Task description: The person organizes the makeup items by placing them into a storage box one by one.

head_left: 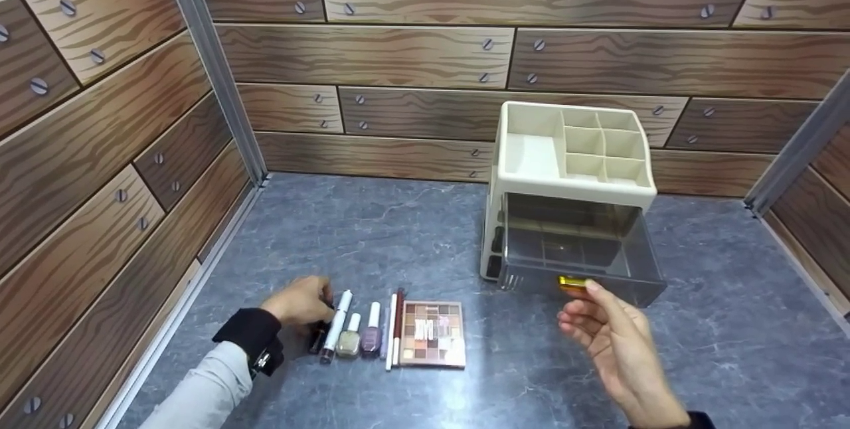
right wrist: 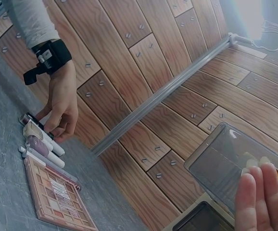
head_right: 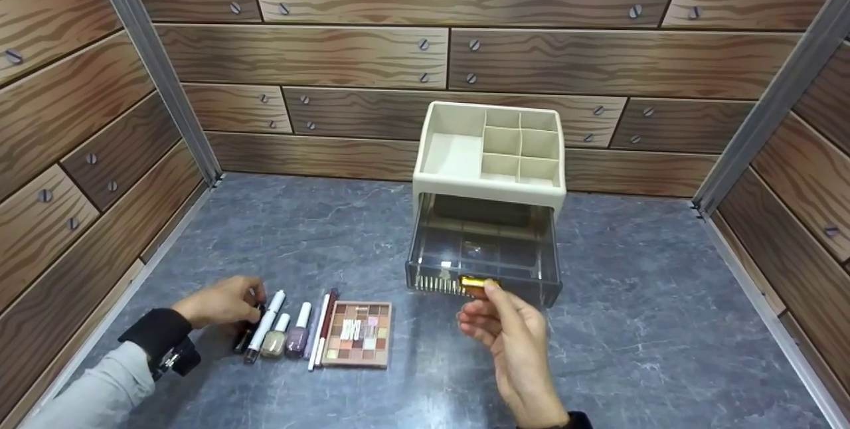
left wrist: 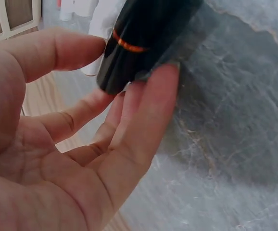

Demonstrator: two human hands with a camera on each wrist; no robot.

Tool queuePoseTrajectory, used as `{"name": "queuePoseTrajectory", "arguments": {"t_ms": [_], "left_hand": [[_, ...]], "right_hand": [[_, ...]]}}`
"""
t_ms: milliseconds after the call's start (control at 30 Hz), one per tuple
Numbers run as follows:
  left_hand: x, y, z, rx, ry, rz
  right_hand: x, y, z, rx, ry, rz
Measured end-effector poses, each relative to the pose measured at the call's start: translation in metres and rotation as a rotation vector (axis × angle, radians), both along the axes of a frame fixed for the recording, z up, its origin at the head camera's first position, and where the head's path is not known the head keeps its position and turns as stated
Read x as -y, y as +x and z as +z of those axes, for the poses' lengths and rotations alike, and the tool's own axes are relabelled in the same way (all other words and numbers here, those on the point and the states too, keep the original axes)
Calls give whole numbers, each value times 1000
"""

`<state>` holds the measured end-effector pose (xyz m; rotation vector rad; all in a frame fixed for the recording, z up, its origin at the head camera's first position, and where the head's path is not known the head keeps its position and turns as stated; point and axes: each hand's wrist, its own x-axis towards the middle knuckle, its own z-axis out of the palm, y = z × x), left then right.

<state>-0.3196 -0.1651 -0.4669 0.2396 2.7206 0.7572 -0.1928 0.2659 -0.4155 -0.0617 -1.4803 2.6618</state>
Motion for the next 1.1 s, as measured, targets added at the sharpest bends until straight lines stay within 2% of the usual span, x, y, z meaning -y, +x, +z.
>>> {"name": "queuePoseTrajectory", "arguments": {"t_ms": [100, 300, 400, 633, 767, 900, 1100], "left_hand": [[-2, 0, -2, 12, 8, 14], [-2, 2, -2, -32, -9, 5], [0, 2, -3, -33, 18, 9], [6, 1, -4, 70, 178, 70], [10, 0, -4, 106, 234, 89], [12, -2, 0, 123, 290, 100], [10, -4, 13, 158, 438, 97]], "right_hand": [[-1, 1, 0, -12, 9, 5], [-1, 1, 0, -19, 6, 14], [-1, 1, -2, -16, 10, 9], [0, 0, 0, -9, 5, 7], [0, 0, 1, -3, 7, 15], [0, 0, 1, 1, 6, 21], [-1, 0, 2, 38, 52, -18]]}}
